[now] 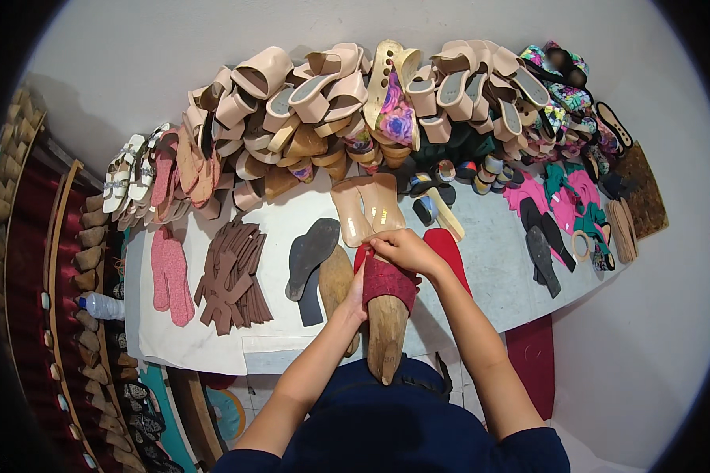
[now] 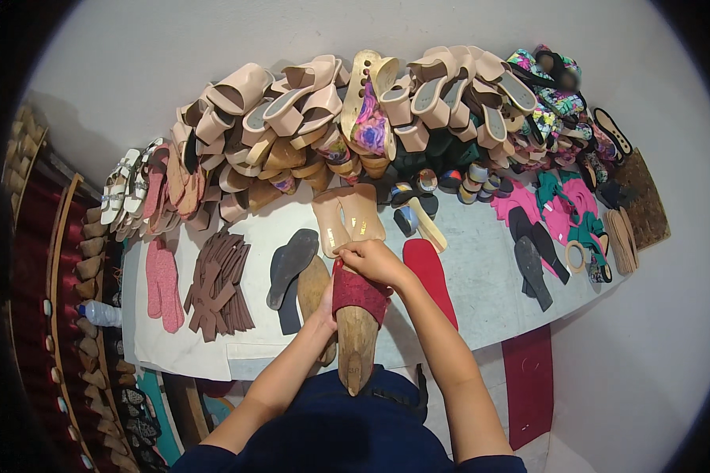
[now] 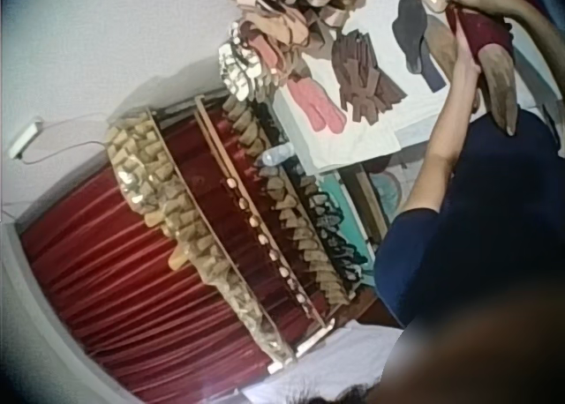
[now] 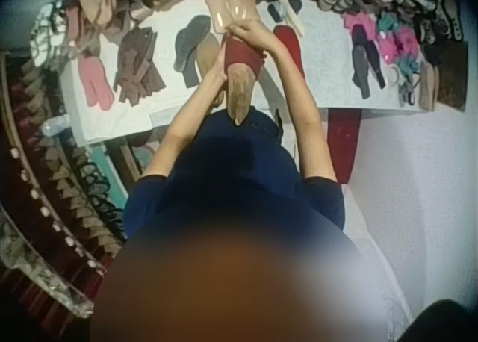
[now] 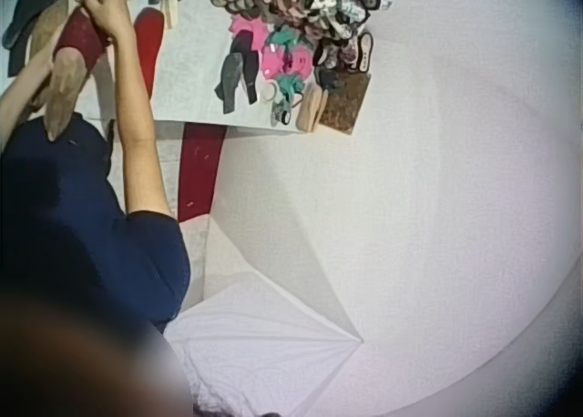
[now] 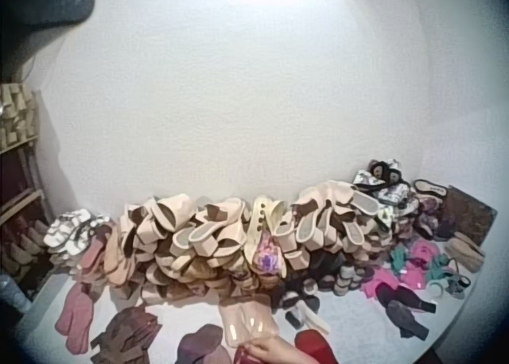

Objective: Assembling a sandal by placing a decorative red upper onto a wooden last and aligning it with sole components.

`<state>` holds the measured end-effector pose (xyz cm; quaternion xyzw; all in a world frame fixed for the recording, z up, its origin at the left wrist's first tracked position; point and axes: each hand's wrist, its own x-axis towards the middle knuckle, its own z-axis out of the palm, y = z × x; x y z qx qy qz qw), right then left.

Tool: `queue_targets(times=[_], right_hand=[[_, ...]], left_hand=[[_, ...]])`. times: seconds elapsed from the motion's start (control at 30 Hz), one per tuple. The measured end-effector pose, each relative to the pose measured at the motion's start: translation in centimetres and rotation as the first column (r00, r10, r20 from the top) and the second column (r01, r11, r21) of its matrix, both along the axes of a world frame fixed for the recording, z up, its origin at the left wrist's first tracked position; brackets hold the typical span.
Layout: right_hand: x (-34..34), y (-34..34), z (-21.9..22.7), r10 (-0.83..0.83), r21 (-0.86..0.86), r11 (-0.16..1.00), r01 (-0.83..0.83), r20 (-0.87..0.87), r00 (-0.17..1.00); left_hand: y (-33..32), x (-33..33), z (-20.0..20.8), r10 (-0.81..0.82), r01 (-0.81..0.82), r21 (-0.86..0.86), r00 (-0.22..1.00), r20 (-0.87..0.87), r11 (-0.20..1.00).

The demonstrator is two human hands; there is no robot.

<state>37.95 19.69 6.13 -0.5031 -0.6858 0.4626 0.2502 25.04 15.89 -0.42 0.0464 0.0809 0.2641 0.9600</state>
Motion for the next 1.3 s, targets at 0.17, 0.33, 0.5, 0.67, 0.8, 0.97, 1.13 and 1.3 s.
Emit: queue_targets(times=[0.17,0.33,0.5,0.67,0.8,0.97,1.13,1.3], right_hand=[[0.4,-0.2,1.2,0.009,0.005,1.000,-0.009,-0.007,1.000],[0.5,-0.4,1.8,0.001,-0.072,0.997,-0.001,0.003,1.000],[0.5,-0.4,0.8,-0.007,0.036,0.999,0.008,-0.027,1.000],[-0.1,-0.7,1.1,-0.001,0.037,0.999,0.002,-0.050,0.999],[-0.5,-0.7,0.7,0.021,0.039,0.999,-0.017,-0.107,0.994],[-0.4,-0.7,0.4,-0.006,0.082,0.996,0.014,-0.095,0.995],[-0.7,-0.9,0.3,-0.055,0.028,0.998,0.059,-0.107,0.993],[-0.5,-0.8,-0.6,0.021,0.193,0.981,0.008,-0.148,0.989]], left_hand=[[0.0,-0.6,0.7,0.166,-0.153,0.063,0.914,-0.371,0.986],[0.5,-1.1,0.1,0.503,-0.340,0.381,0.695,-0.513,0.859],[1.2,-1.0,0.7,0.482,-0.344,0.345,0.710,-0.513,0.873],[1.1,0.0,-1.3,0.445,-0.425,0.153,0.769,-0.458,0.892],[1.8,0.0,-3.1,0.410,-0.396,0.124,0.810,-0.420,0.910],[2.1,0.6,-2.4,0.302,-0.307,0.035,0.902,-0.308,0.951],[2.3,-0.1,-1.8,0.185,-0.159,0.101,0.921,-0.343,0.982],[2.2,0.1,-1.2,0.153,-0.114,0.130,0.925,-0.348,0.985]])
